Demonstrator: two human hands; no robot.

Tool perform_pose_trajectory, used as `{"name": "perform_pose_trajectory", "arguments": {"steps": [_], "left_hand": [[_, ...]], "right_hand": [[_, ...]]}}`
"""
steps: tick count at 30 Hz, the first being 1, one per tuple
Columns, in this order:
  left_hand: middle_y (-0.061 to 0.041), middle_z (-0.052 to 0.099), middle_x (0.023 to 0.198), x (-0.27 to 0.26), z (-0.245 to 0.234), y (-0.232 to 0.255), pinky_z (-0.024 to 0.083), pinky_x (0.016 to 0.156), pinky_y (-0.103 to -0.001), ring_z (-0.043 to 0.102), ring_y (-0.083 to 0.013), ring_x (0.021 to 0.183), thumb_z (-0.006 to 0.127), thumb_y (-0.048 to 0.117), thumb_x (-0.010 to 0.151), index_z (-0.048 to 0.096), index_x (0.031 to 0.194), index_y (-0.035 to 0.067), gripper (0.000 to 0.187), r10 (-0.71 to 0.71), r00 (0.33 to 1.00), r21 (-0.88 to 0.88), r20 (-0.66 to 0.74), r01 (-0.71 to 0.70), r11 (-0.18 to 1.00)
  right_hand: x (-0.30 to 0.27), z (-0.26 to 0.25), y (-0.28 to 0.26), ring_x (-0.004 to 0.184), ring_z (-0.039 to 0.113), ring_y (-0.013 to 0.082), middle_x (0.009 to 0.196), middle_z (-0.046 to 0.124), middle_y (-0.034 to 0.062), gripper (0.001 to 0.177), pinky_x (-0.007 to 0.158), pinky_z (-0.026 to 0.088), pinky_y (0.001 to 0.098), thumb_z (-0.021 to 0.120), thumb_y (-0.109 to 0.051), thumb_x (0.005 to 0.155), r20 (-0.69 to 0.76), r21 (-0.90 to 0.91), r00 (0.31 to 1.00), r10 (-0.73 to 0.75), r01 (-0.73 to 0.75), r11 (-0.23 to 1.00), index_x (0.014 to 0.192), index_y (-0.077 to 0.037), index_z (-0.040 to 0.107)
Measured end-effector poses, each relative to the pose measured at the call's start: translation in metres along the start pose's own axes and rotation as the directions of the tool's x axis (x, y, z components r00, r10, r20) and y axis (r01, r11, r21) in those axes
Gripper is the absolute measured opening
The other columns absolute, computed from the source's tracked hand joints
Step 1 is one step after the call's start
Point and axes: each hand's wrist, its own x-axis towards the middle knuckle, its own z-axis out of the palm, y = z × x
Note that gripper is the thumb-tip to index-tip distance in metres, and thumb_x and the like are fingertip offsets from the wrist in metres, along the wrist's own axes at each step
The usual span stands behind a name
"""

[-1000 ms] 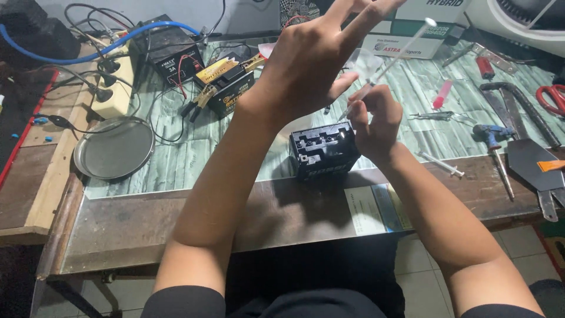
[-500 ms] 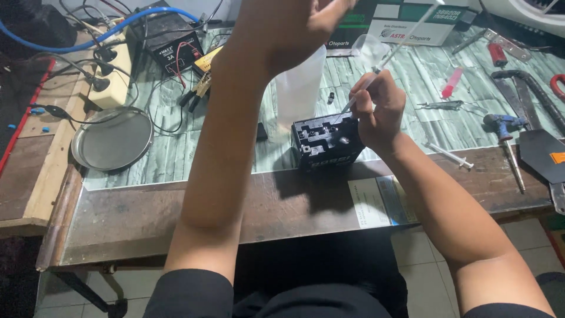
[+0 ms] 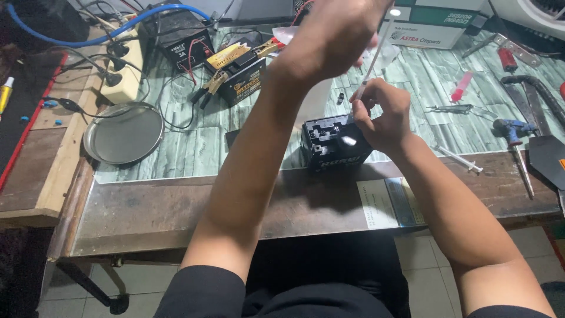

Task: Filling the cells of a lead-acid battery with liquid using a syringe and a plastic bottle

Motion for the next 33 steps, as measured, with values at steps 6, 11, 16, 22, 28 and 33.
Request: {"name": "perform_pose_trajectory", "arguments": {"steps": [6,11,16,22,28,33], "left_hand": [[-0.009,0.062,0.087,-0.001,-0.052,0.065,0.060,0.050,-0.033,0.069,-0.0219,0.067,0.016,0.072,0.056,0.060,0.116,0.007,0.098,-0.482,0.593,-0.226,0.645,0.751,0.621],[-0.011,0.056,0.095,0.000,-0.041,0.056,0.056,0.041,-0.030,0.063,-0.0172,0.047,0.021,0.079,0.046,0.055,0.139,0.004,0.124,-0.403,0.568,-0.270,0.718,0.761,0.591],[-0.021,0.059,0.140,0.000,-0.028,0.039,0.067,0.038,-0.030,0.068,-0.0168,0.046,0.028,0.081,0.052,0.029,0.159,0.017,0.125,-0.255,0.648,-0.409,0.718,0.689,0.599],[-0.007,0.056,0.068,0.001,-0.034,0.043,0.050,0.043,-0.029,0.057,-0.0159,0.047,0.028,0.071,0.061,0.057,0.118,0.005,0.092,-0.318,0.570,-0.334,0.757,0.757,0.561],[-0.010,0.064,0.074,0.002,-0.026,0.038,0.052,0.048,-0.028,0.057,-0.0135,0.052,0.024,0.070,0.063,0.057,0.121,0.004,0.093,-0.325,0.579,-0.329,0.747,0.748,0.576],[-0.009,0.062,0.067,0.004,-0.017,0.034,0.057,0.041,-0.026,0.063,-0.0153,0.048,0.034,0.074,0.058,0.053,0.124,0.003,0.098,-0.262,0.610,-0.393,0.748,0.725,0.566]], "right_hand": [[-0.003,-0.004,-0.001,0.061,0.054,0.0219,0.075,0.061,0.0124,0.018,0.060,0.044,0.0327,0.065,-0.001,0.098,0.034,-0.006,0.999,0.007,-0.006,1.000,0.083,0.002,0.057],[-0.002,-0.004,-0.004,0.056,0.051,0.0195,0.068,0.056,0.0090,0.023,0.058,0.042,0.0319,0.070,-0.001,0.097,0.005,-0.044,1.000,0.005,-0.005,0.999,0.080,-0.001,0.056],[-0.002,-0.003,-0.001,0.056,0.056,0.0173,0.067,0.063,0.0064,0.019,0.061,0.045,0.0330,0.063,-0.009,0.098,0.024,0.014,0.998,0.054,-0.054,0.998,0.080,-0.002,0.063],[0.000,-0.003,-0.003,0.059,0.057,0.0188,0.069,0.062,0.0073,0.017,0.064,0.045,0.0328,0.064,-0.008,0.103,0.028,0.035,1.000,0.012,-0.013,0.999,0.087,-0.002,0.064],[-0.004,-0.005,0.002,0.065,0.069,0.0233,0.080,0.072,0.0113,0.018,0.066,0.054,0.0348,0.061,-0.010,0.100,0.062,0.064,0.998,0.019,-0.023,0.998,0.088,0.001,0.068],[-0.010,-0.004,0.012,0.063,0.066,0.0216,0.076,0.070,0.0091,0.020,0.066,0.051,0.0350,0.062,-0.016,0.096,0.047,0.033,0.999,0.007,-0.009,0.999,0.082,-0.003,0.069]]}}
